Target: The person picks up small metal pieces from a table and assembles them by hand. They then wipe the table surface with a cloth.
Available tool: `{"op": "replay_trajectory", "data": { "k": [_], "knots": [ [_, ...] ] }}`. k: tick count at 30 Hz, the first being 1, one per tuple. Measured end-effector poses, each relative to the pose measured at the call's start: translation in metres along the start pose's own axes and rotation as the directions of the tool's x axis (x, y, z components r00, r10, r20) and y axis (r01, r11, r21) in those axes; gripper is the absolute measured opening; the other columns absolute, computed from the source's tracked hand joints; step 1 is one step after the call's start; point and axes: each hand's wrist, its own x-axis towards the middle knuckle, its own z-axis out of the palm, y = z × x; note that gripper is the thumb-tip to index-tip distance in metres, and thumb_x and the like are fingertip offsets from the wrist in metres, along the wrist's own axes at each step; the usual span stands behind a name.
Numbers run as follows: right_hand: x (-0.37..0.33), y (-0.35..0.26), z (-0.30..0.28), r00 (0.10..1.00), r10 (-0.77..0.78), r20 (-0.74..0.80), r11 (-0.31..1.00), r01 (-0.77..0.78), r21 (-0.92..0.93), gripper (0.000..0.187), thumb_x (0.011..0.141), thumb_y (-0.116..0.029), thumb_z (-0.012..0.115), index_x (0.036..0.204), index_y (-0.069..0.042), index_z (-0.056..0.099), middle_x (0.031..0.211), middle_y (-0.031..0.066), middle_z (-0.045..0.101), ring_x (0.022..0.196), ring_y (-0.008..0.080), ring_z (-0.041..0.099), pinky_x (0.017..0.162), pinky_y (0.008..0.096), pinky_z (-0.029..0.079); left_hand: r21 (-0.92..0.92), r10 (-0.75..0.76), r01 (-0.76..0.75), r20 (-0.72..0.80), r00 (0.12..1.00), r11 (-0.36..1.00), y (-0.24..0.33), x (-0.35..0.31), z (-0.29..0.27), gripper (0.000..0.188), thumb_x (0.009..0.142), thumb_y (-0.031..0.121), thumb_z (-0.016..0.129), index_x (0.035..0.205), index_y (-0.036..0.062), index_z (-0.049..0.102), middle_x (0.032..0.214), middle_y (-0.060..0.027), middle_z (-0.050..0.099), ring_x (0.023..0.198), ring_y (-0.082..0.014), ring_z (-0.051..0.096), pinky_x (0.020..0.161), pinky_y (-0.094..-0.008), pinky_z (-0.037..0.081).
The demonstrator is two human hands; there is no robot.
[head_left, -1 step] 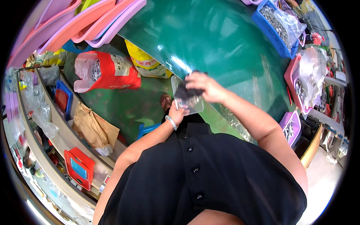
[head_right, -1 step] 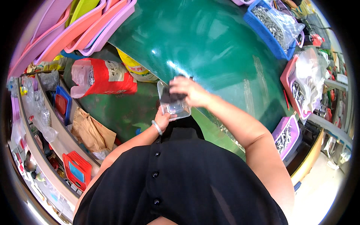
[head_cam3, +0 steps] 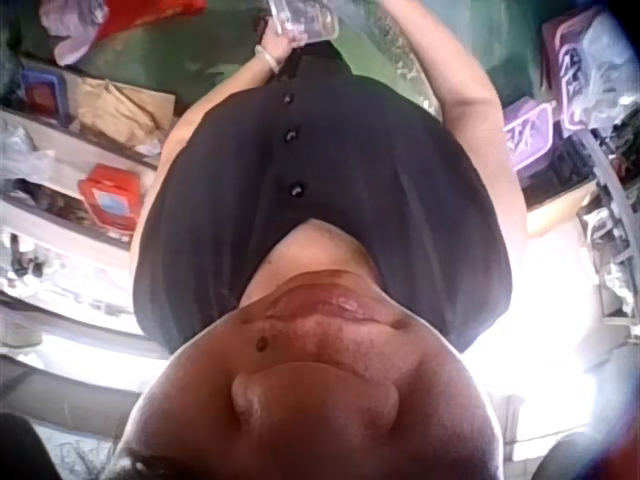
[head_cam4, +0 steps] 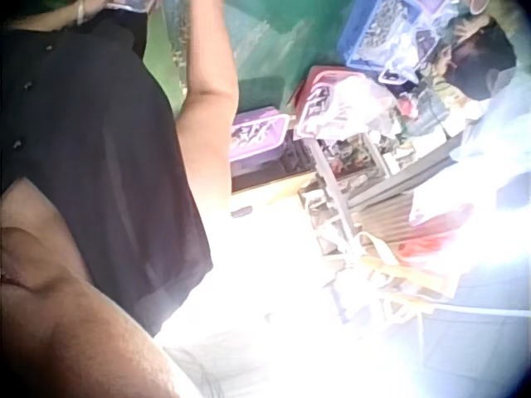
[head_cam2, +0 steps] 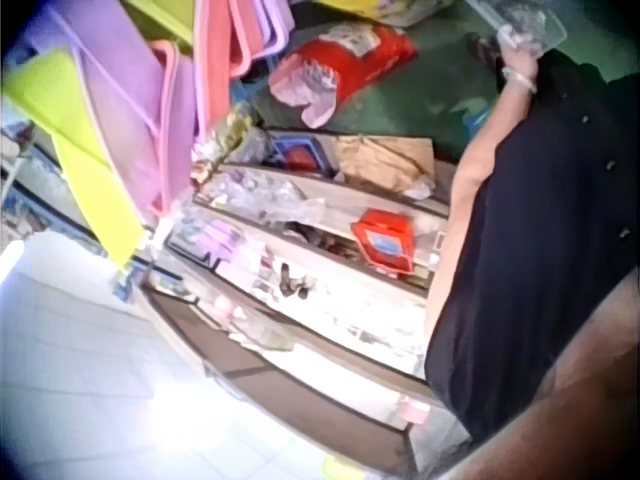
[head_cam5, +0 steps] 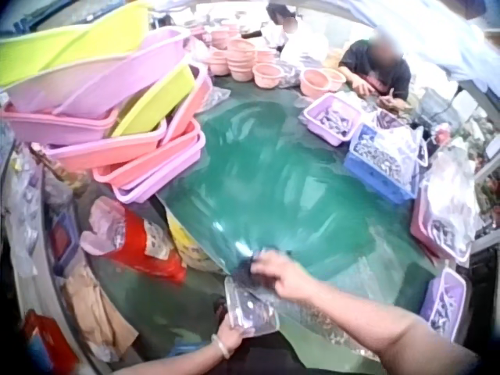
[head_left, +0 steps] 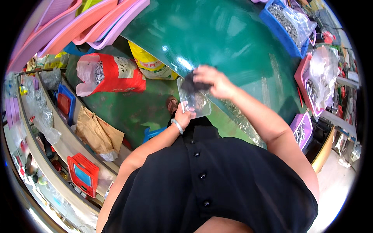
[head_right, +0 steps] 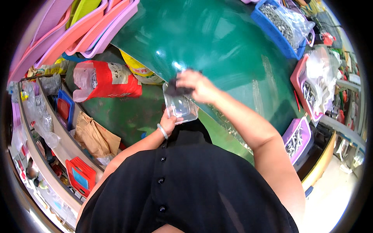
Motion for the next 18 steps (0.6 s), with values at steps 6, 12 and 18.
{"op": "replay_trajectory", "data": {
  "k": [6, 12, 18],
  "knots": [
    [-0.023, 0.006, 0.012, 0.983, 0.057, -0.174, 0.962, -0.101, -0.254, 0.049, 0.058, 0.007, 0.056, 0.104, -0.008, 0.060, 0.121, 0.0131, 0.053, 0.116, 0.0363, 0.045, 0.098, 0.0448, 0.035, 0.067, -0.016, 0.011, 0.074, 0.997, 0.998, 0.000, 0.001, -0.004, 0.048, 0.082, -0.004, 0.040, 0.128, 0.0048, 0.028, 0.105, -0.0174, 0.054, 0.080, -0.0256, 0.062, 0.069, -0.0356, 0.052],
    [-0.056, -0.035, 0.046, 0.977, 0.133, -0.165, 0.985, -0.148, -0.086, 0.048, 0.056, 0.002, 0.062, 0.103, -0.009, 0.061, 0.123, 0.0107, 0.052, 0.120, 0.0349, 0.042, 0.101, 0.0456, 0.034, 0.077, -0.025, 0.008, 0.224, 0.974, 0.997, -0.003, 0.007, -0.002, 0.052, 0.078, -0.008, 0.045, 0.126, 0.0053, 0.031, 0.109, -0.0159, 0.052, 0.088, -0.0262, 0.059, 0.070, -0.0362, 0.052],
    [-0.102, -0.031, -0.030, 0.772, 0.343, -0.535, 0.879, -0.465, -0.108, 0.047, 0.062, 0.010, 0.056, 0.106, -0.007, 0.059, 0.119, 0.0129, 0.054, 0.118, 0.0330, 0.045, 0.099, 0.0399, 0.038, 0.189, 0.340, -0.542, 0.600, 0.724, 0.819, -0.082, 0.062, -0.056, 0.051, 0.079, -0.006, 0.044, 0.126, 0.0077, 0.030, 0.107, -0.0132, 0.050, 0.084, -0.0257, 0.061, 0.069, -0.0349, 0.052]
  ]
}}
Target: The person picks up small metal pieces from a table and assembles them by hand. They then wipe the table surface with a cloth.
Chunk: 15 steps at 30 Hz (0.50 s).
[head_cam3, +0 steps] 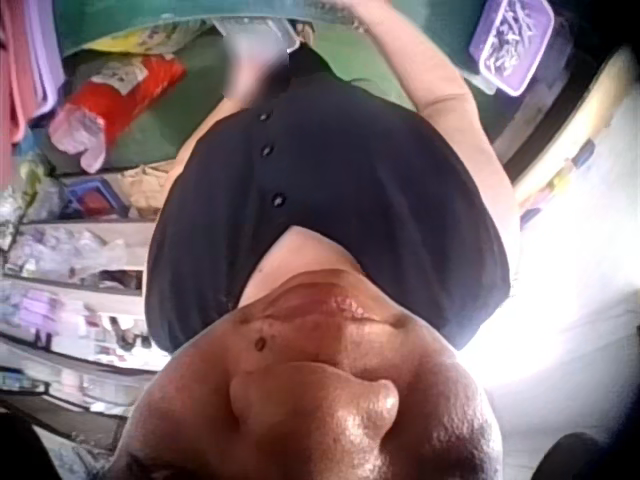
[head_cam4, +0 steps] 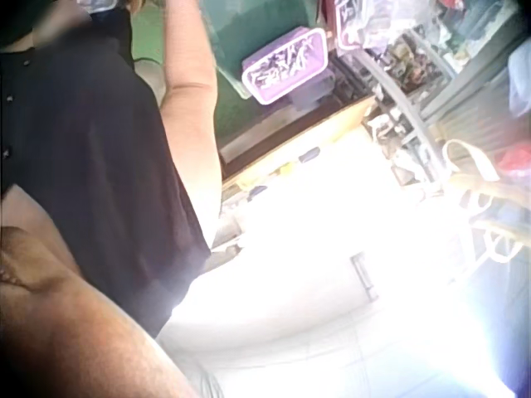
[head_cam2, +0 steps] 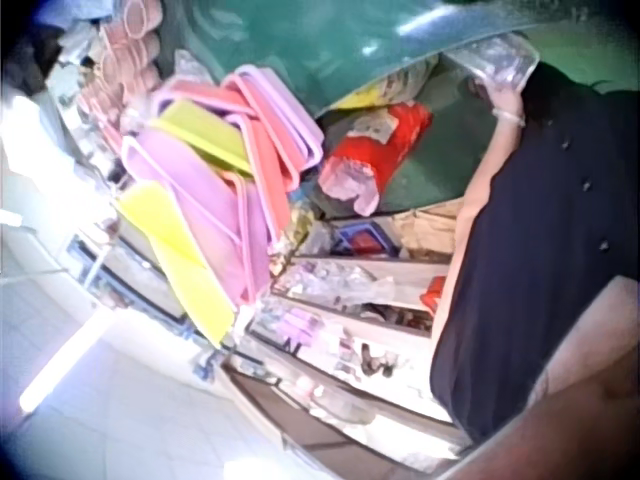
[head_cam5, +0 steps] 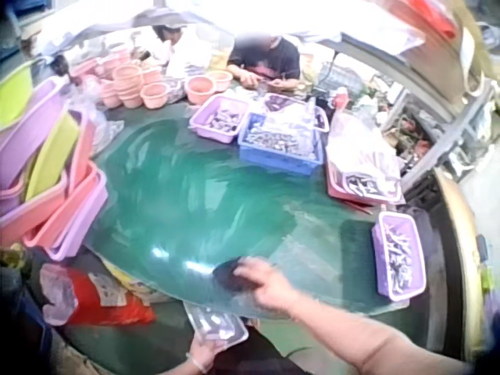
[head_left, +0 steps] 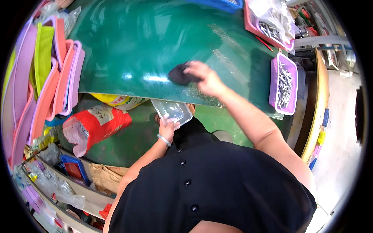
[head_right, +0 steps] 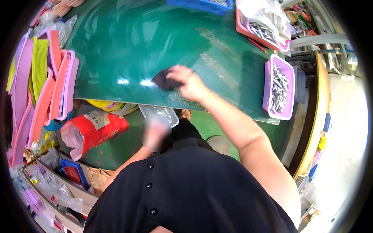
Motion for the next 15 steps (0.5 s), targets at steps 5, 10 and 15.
{"op": "replay_trajectory", "data": {
  "k": [5, 10, 15],
  "knots": [
    [0.009, 0.154, -0.112, 0.832, 0.341, -0.437, 0.881, -0.445, -0.159, 0.037, 0.076, -0.001, 0.060, 0.112, -0.006, 0.058, 0.115, 0.0119, 0.057, 0.110, 0.0242, 0.052, 0.095, 0.0316, 0.040, -0.021, -0.057, 0.056, -0.037, 0.998, 0.998, 0.003, -0.005, 0.001, 0.050, 0.078, -0.005, 0.043, 0.125, 0.0080, 0.033, 0.103, -0.0133, 0.052, 0.081, -0.0250, 0.061, 0.069, -0.0346, 0.052],
    [0.019, 0.229, -0.129, 0.816, 0.280, -0.505, 0.733, -0.522, -0.436, 0.040, 0.078, -0.019, 0.063, 0.117, -0.016, 0.057, 0.123, 0.0146, 0.052, 0.114, 0.0310, 0.048, 0.098, 0.0376, 0.038, -0.013, -0.187, 0.187, -0.119, 0.975, 0.982, 0.041, -0.011, 0.017, 0.055, 0.075, -0.006, 0.038, 0.128, 0.0107, 0.037, 0.102, -0.0122, 0.054, 0.082, -0.0243, 0.060, 0.073, -0.0355, 0.051],
    [0.001, 0.148, -0.059, 0.925, 0.019, -0.380, 0.896, -0.184, -0.403, 0.034, 0.067, -0.003, 0.061, 0.100, -0.007, 0.063, 0.109, 0.0159, 0.060, 0.107, 0.0336, 0.053, 0.094, 0.0413, 0.041, -0.242, -0.415, 0.363, -0.220, 0.882, 0.900, 0.086, 0.002, 0.041, 0.054, 0.072, -0.011, 0.035, 0.125, 0.0019, 0.039, 0.107, -0.0121, 0.054, 0.095, -0.0249, 0.058, 0.078, -0.0358, 0.051]
  ]
}}
